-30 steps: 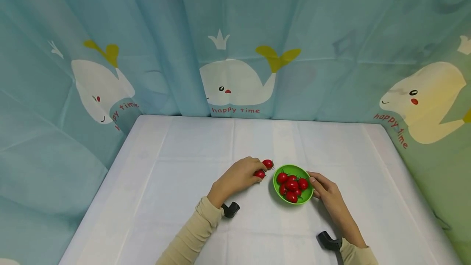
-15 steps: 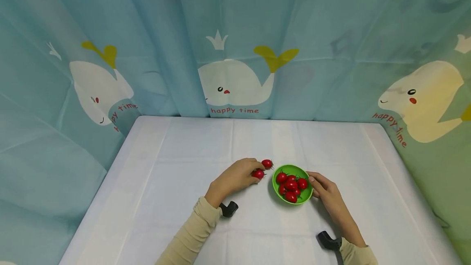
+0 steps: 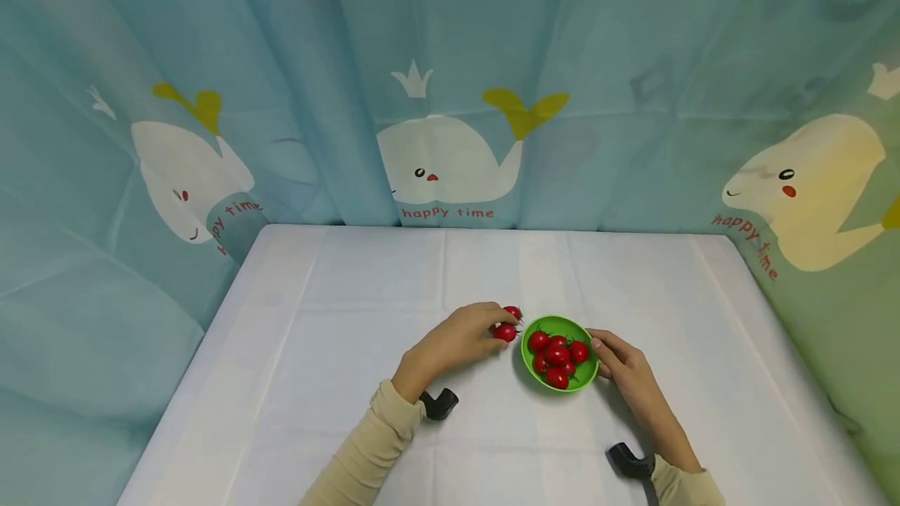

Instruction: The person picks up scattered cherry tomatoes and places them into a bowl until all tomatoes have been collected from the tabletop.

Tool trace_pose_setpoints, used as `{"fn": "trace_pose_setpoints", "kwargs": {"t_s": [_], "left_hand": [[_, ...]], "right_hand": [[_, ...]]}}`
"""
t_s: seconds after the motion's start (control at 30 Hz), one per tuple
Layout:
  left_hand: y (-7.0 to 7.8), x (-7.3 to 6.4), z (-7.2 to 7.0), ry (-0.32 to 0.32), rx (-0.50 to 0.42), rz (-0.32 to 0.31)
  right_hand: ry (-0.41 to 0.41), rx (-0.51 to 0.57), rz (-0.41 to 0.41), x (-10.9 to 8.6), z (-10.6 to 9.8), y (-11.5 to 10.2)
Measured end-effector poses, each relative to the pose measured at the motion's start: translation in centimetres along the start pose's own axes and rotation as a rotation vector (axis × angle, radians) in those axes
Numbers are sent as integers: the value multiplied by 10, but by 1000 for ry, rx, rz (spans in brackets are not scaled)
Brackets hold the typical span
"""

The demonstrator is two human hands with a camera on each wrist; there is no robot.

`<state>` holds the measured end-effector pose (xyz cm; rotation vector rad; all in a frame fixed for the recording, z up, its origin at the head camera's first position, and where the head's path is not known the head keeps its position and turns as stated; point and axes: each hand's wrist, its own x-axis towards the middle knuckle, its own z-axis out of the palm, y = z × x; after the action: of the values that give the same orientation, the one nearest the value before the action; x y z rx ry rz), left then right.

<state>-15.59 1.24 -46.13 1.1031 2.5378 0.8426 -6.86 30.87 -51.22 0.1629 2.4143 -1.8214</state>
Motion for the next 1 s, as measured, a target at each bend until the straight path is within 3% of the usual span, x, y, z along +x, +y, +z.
{"fn": "trace_pose_setpoints", "kwargs": {"t_s": [0.27,0.5,0.7,1.0], "left_hand": [[9,0,-3,40,-2,96],[10,-3,-2,73,9,100],[13,0,-2,111,-55,136],[26,7,2,87,-124,177]], "right_hand": [[-12,8,-38,0,-1,2],[-25,13,-15,-1,1,2],[-18,8,-48,-1,0,1],[-20,11,-37,-2,0,0]]}}
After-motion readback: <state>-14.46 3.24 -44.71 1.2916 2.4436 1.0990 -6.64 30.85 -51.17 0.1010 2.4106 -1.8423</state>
